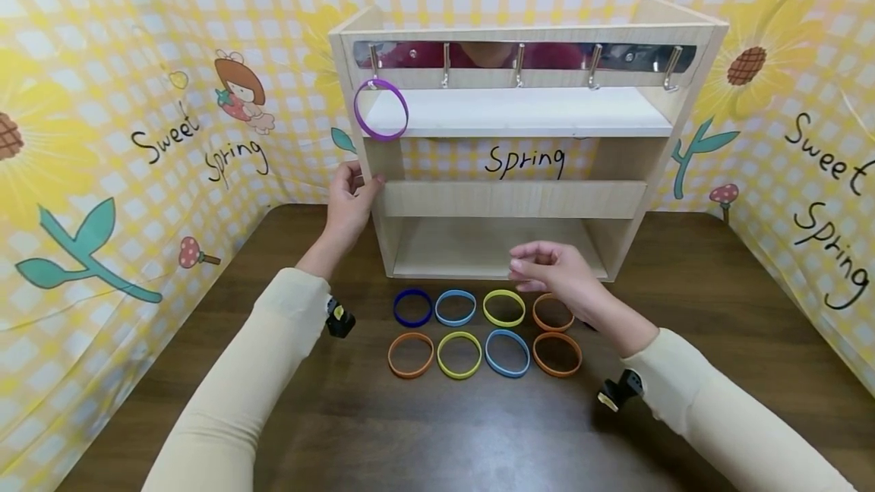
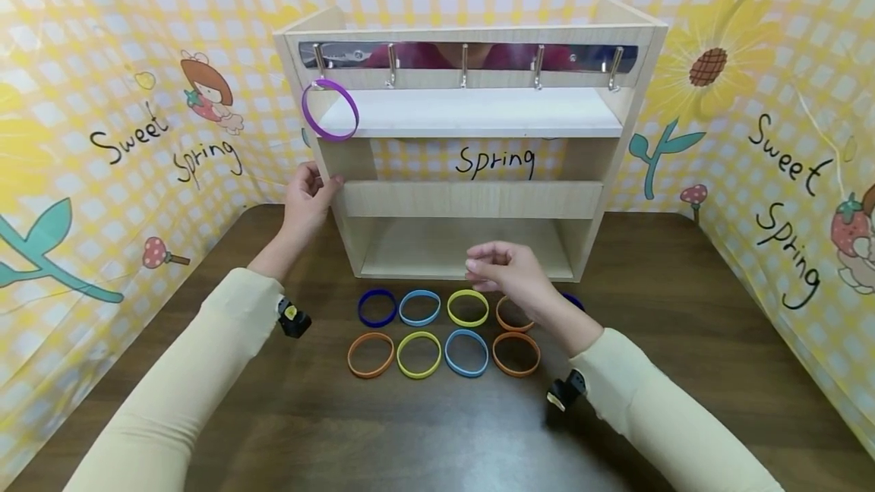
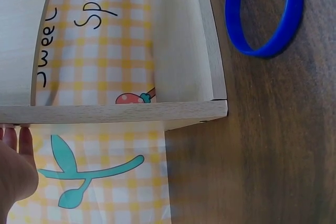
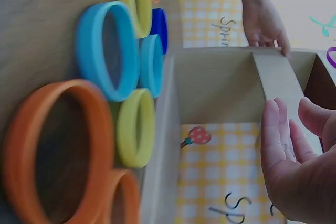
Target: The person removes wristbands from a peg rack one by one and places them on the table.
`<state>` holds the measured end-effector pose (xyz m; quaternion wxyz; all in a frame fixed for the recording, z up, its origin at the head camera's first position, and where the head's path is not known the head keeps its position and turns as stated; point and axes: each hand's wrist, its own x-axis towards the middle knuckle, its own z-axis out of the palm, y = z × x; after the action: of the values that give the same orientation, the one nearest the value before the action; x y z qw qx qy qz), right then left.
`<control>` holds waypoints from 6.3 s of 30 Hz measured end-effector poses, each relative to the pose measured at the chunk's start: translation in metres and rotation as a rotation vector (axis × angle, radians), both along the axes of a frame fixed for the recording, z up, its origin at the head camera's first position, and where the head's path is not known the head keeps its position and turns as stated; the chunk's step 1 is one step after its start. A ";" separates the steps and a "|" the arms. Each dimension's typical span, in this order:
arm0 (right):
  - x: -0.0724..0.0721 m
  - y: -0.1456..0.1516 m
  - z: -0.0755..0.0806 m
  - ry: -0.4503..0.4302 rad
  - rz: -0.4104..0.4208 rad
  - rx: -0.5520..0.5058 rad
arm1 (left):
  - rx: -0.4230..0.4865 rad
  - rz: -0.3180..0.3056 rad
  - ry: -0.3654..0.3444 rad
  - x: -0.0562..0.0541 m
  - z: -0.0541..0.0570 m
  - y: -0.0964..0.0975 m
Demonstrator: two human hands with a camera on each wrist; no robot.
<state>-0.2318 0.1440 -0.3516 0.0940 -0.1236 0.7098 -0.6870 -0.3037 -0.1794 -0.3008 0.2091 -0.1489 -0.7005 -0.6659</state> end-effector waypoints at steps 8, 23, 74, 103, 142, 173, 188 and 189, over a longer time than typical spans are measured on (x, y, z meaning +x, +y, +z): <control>-0.011 -0.029 0.025 0.044 -0.047 -0.090 | -0.006 -0.003 0.002 0.002 0.002 0.002; -0.026 -0.089 0.071 0.142 -0.079 -0.330 | -0.009 -0.009 -0.002 0.003 0.002 -0.001; -0.047 -0.180 0.121 0.050 -0.191 -0.640 | -0.044 0.016 0.000 0.004 0.005 -0.001; -0.029 -0.171 0.142 0.043 -0.127 -0.813 | -0.052 0.008 -0.003 0.002 0.005 0.000; 0.021 -0.054 0.089 0.025 -0.116 -0.560 | -0.045 -0.008 -0.057 0.005 0.005 -0.002; 0.049 0.079 0.011 -0.108 -0.118 -0.449 | -0.055 -0.006 -0.058 0.005 0.006 -0.001; 0.057 0.129 -0.008 -0.126 -0.118 -0.238 | -0.033 -0.003 -0.067 0.005 0.007 -0.002; 0.057 0.133 -0.010 -0.131 -0.122 -0.214 | -0.031 -0.003 -0.065 0.005 0.007 -0.001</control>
<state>-0.1743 0.2772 -0.3615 0.0845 -0.0446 0.6310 -0.7699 -0.2985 -0.1807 -0.2943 0.1827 -0.1315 -0.7168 -0.6600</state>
